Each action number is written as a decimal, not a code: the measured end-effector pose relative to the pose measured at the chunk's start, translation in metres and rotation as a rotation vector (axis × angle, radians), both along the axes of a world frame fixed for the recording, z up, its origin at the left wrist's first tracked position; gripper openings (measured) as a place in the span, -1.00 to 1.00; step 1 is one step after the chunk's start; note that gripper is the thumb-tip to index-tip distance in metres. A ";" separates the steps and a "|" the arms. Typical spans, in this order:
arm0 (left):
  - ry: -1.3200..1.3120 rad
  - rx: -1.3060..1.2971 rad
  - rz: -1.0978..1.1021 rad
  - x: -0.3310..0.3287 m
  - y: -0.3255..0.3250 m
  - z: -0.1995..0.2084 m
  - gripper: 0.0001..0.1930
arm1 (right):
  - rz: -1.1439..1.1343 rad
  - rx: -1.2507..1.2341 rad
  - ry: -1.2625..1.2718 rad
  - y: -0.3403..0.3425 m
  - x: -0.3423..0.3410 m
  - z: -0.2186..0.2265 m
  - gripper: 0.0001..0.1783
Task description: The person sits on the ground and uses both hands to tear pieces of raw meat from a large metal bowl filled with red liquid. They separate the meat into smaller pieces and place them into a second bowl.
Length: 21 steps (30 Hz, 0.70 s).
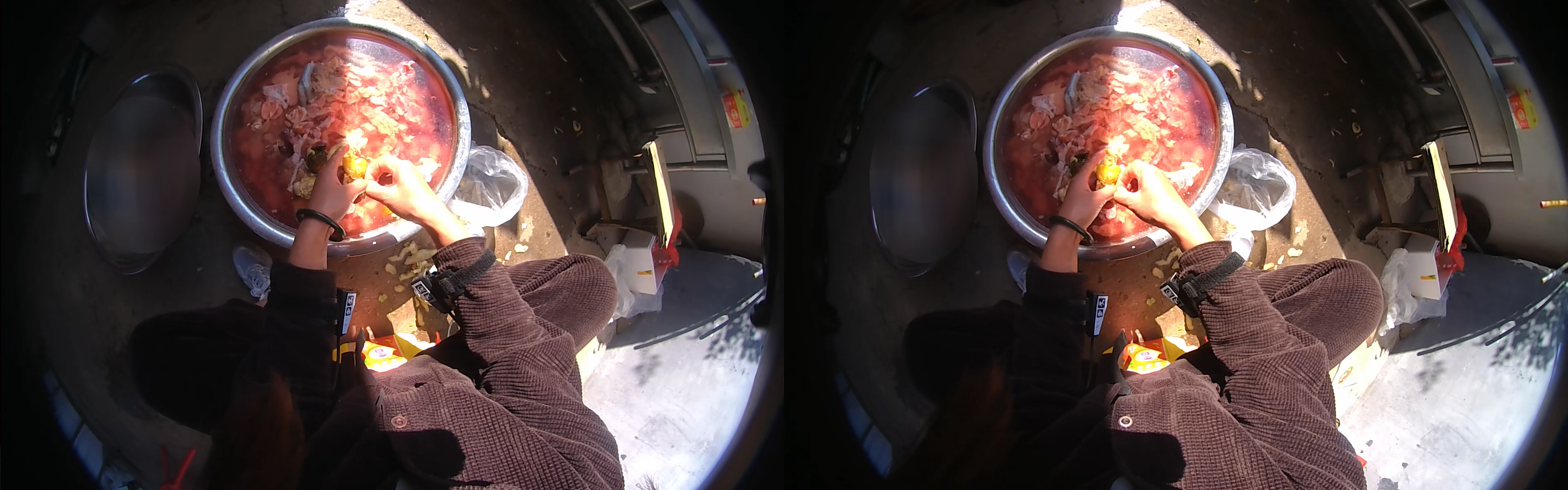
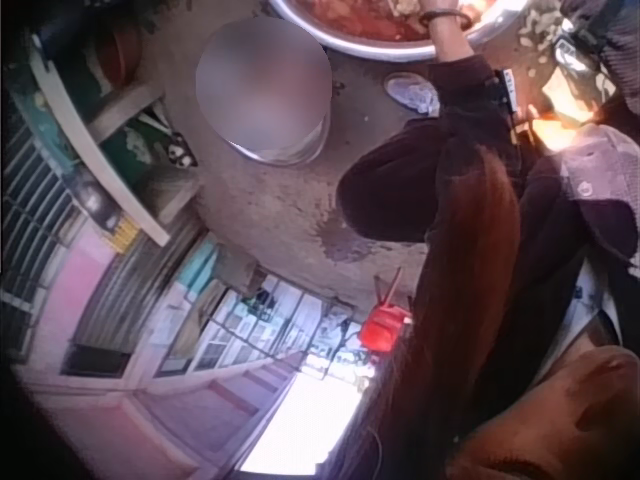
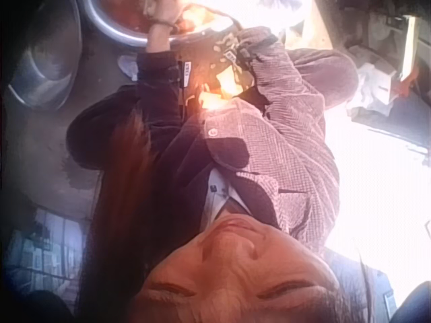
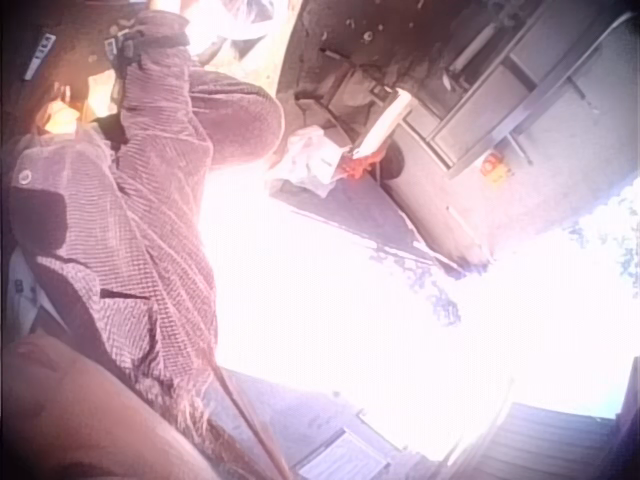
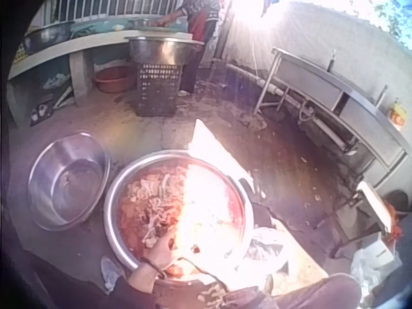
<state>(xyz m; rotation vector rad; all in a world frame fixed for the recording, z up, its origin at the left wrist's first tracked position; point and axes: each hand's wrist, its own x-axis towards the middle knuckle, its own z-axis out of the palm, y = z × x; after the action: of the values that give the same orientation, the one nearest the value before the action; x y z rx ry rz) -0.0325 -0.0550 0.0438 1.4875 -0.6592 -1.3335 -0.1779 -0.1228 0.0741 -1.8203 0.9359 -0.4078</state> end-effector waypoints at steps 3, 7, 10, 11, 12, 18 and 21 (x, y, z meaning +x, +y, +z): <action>0.096 -0.045 0.031 0.003 -0.001 -0.007 -0.26 | -0.043 0.167 -0.095 -0.003 -0.002 -0.009 -0.73; 0.326 -0.059 0.080 0.008 0.001 -0.011 -0.28 | -0.063 0.338 -0.121 -0.010 -0.005 -0.005 -0.72; 0.384 -0.033 0.110 0.009 0.002 -0.011 -0.28 | -0.012 0.259 0.044 -0.011 -0.005 0.008 -0.67; 0.371 -0.018 0.089 0.012 0.003 -0.010 -0.28 | 0.012 0.223 0.058 -0.010 -0.004 0.012 -0.65; 0.365 0.007 0.073 0.013 0.003 -0.009 -0.27 | 0.036 0.190 0.080 -0.009 -0.003 0.015 -0.63; 0.394 0.015 0.063 0.014 0.005 0.003 -0.27 | -0.019 -0.047 0.093 0.002 0.007 0.017 -0.63; 0.311 -0.018 0.079 0.011 0.005 0.006 -0.34 | -0.071 -0.125 0.070 0.004 0.010 0.018 -0.69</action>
<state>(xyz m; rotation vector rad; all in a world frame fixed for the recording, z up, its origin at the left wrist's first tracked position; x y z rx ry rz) -0.0211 -0.0501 0.0501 1.2430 -0.4072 -1.4542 -0.1680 -0.1192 0.0919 -1.9290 1.0456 -0.4575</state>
